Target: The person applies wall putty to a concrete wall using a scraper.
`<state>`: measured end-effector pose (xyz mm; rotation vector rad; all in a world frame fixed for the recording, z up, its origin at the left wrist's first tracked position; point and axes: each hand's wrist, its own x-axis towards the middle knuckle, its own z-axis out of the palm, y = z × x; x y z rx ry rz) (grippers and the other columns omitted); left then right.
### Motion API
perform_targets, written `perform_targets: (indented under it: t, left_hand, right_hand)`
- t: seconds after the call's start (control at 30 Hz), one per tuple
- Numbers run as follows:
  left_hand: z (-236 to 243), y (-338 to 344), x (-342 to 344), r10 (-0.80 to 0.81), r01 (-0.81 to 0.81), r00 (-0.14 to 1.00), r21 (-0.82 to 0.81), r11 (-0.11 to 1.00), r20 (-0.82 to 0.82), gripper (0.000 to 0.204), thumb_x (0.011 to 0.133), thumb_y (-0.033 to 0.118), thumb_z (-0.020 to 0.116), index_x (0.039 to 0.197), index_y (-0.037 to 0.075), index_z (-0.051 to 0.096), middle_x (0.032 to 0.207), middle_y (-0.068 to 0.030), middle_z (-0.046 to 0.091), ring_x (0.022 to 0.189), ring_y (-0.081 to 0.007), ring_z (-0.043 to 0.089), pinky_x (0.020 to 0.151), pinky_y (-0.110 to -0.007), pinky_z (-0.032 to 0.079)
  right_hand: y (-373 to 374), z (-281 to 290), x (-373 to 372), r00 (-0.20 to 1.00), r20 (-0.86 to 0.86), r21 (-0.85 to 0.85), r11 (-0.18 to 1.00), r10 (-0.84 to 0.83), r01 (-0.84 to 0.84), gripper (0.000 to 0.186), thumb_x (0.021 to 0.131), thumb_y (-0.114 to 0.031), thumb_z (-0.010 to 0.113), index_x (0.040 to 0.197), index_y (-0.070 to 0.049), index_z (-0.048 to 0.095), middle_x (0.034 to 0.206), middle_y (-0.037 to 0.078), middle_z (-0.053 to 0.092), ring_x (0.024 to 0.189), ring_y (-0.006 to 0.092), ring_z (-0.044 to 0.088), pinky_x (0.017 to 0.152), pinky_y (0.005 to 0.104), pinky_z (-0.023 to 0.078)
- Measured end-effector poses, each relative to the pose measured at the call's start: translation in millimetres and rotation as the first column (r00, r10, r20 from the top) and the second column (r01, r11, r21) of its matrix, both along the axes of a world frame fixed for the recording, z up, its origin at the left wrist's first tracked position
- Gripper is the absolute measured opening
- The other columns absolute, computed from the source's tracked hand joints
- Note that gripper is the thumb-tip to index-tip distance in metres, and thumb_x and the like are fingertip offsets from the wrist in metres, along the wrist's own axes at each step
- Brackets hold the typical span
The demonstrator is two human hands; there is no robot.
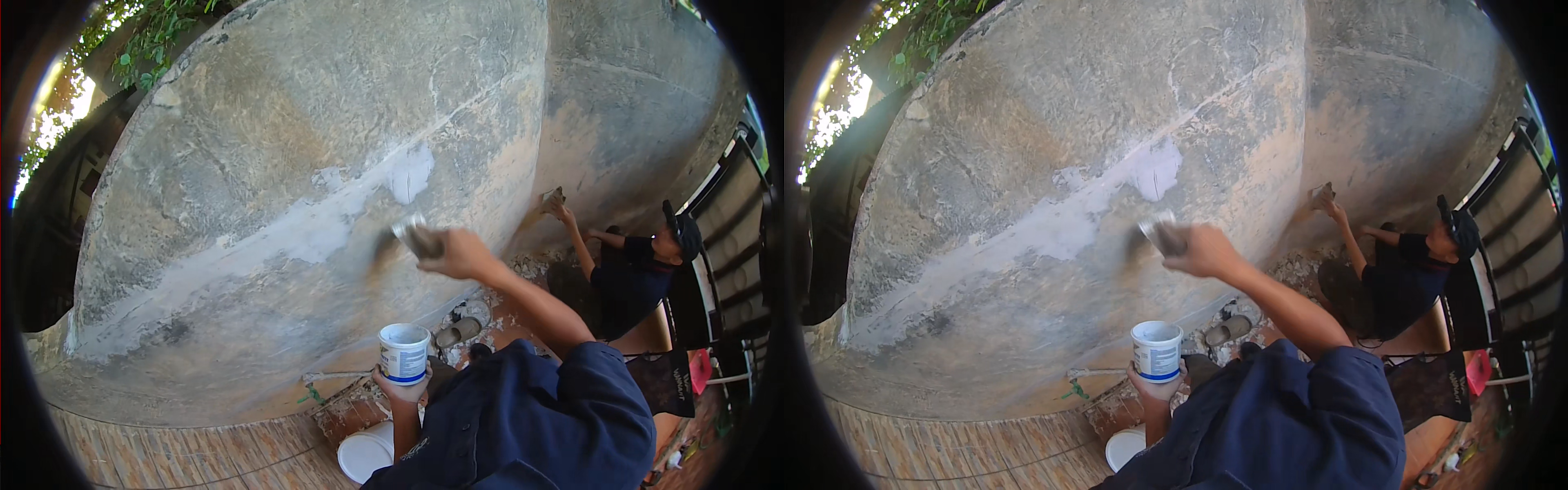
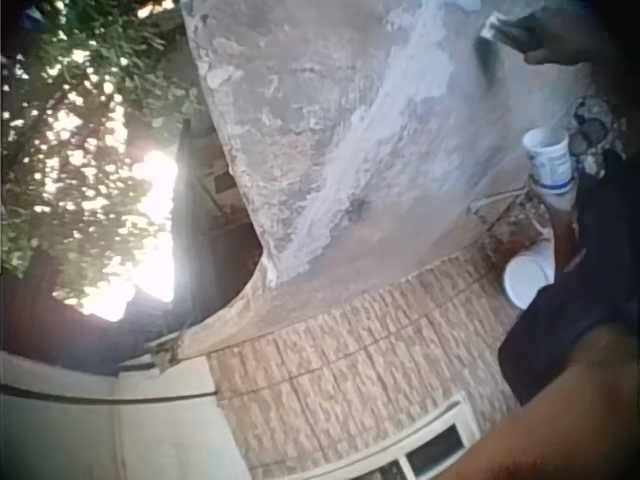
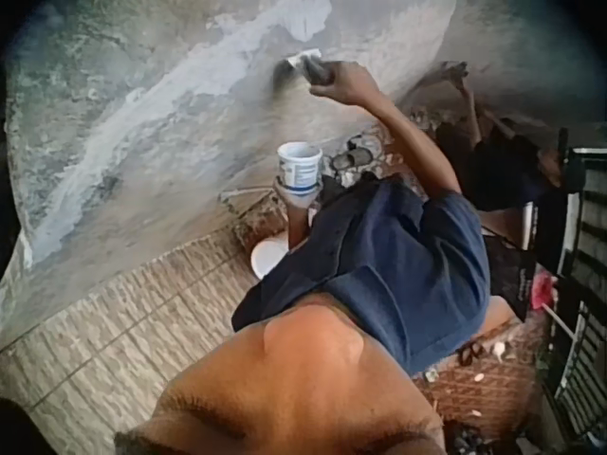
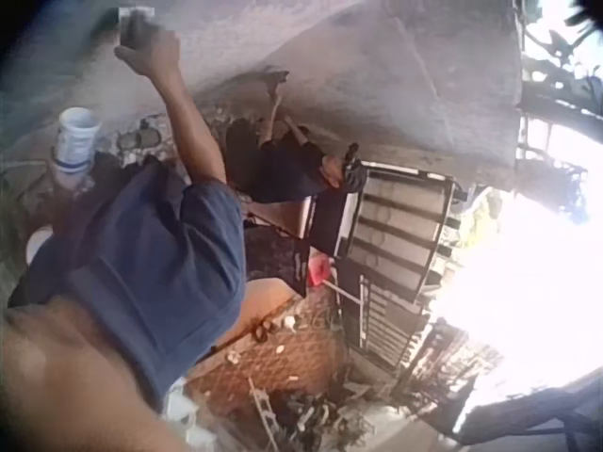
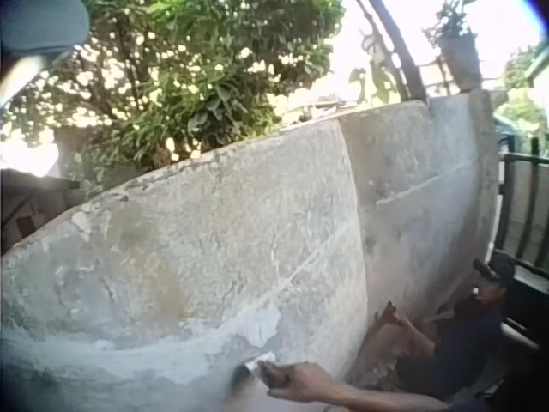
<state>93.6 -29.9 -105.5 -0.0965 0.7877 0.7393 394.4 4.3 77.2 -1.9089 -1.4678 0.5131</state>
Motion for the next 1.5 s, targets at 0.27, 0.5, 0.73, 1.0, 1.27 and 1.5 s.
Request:
perform_targets:
  t: [0.27, 0.5, 0.73, 1.0, 1.27, 1.5]
  left_hand:
    - [27, -23, 3, -0.017, 0.028, 0.998, 0.206, 0.978, -0.056, 0.059, 0.087, 0.054, 0.036, 0.121, 0.007, 0.048, 0.103, -0.0200, 0.062, 0.091, -0.0368, 0.060, 0.070, -0.051, 0.051]
    - [0, -21, -13, 0.042, -0.037, 0.998, -0.093, 0.995, 0.052, 0.073, 0.078, 0.068, 0.033, 0.119, 0.012, 0.056, 0.111, -0.0178, 0.060, 0.094, -0.0383, 0.056, 0.073, -0.049, 0.046]
    - [7, -14, -11, -0.019, 0.018, 1.000, 0.344, 0.939, -0.001, 0.053, 0.088, 0.038, 0.050, 0.129, 0.011, 0.031, 0.113, -0.0203, 0.057, 0.091, -0.0364, 0.060, 0.071, -0.048, 0.053]
    - [10, -16, -2, 0.022, -0.018, 0.992, -0.035, 0.999, 0.127, 0.078, 0.077, 0.071, 0.033, 0.123, 0.010, 0.052, 0.114, -0.0198, 0.056, 0.095, -0.0392, 0.051, 0.077, -0.050, 0.045]
    - [6, -29, -9, 0.058, -0.053, 0.997, -0.105, 0.993, 0.047, 0.073, 0.076, 0.068, 0.037, 0.120, 0.013, 0.056, 0.114, -0.0186, 0.055, 0.097, -0.0381, 0.050, 0.077, -0.050, 0.044]
    - [8, -25, -13, 0.070, -0.066, 0.996, -0.066, 0.996, 0.059, 0.075, 0.076, 0.070, 0.037, 0.120, 0.012, 0.056, 0.112, -0.0193, 0.057, 0.095, -0.0395, 0.051, 0.077, -0.051, 0.045]
  right_hand:
    - [41, 33, 0, 0.908, 0.249, 0.398, 0.891, -0.336, 0.221, 0.067, 0.075, -0.028, 0.075, 0.137, -0.017, 0.053, 0.108, 0.024, 0.061, 0.068, 0.0315, 0.067, 0.059, 0.0384, 0.055]
    - [26, -99, -20, 0.938, 0.320, 0.096, 0.990, -0.132, 0.107, 0.064, 0.073, -0.030, 0.073, 0.132, -0.017, 0.055, 0.095, 0.022, 0.065, 0.074, 0.0375, 0.066, 0.070, 0.0444, 0.055]
    - [2, 27, 18, 0.992, 0.058, -0.068, 0.991, -0.110, 0.114, 0.042, 0.076, -0.035, 0.076, 0.102, -0.002, 0.072, 0.093, 0.015, 0.073, 0.077, 0.0244, 0.071, 0.072, 0.0364, 0.057]
    - [45, -31, 28, 0.928, 0.188, 0.430, 0.876, -0.322, 0.217, 0.075, 0.073, -0.025, 0.074, 0.142, -0.022, 0.046, 0.107, 0.025, 0.057, 0.072, 0.0396, 0.064, 0.063, 0.0431, 0.054]
    - [10, -92, -24, 0.995, 0.062, -0.125, 0.990, 0.077, -0.069, 0.070, 0.073, -0.038, 0.075, 0.136, -0.016, 0.053, 0.090, 0.023, 0.067, 0.078, 0.0392, 0.067, 0.072, 0.0425, 0.054]
    - [25, 22, -44, 0.977, 0.098, 0.545, 0.832, -0.188, 0.106, 0.073, 0.079, -0.025, 0.071, 0.145, -0.024, 0.040, 0.123, 0.025, 0.047, 0.093, 0.0391, 0.062, 0.066, 0.0421, 0.055]
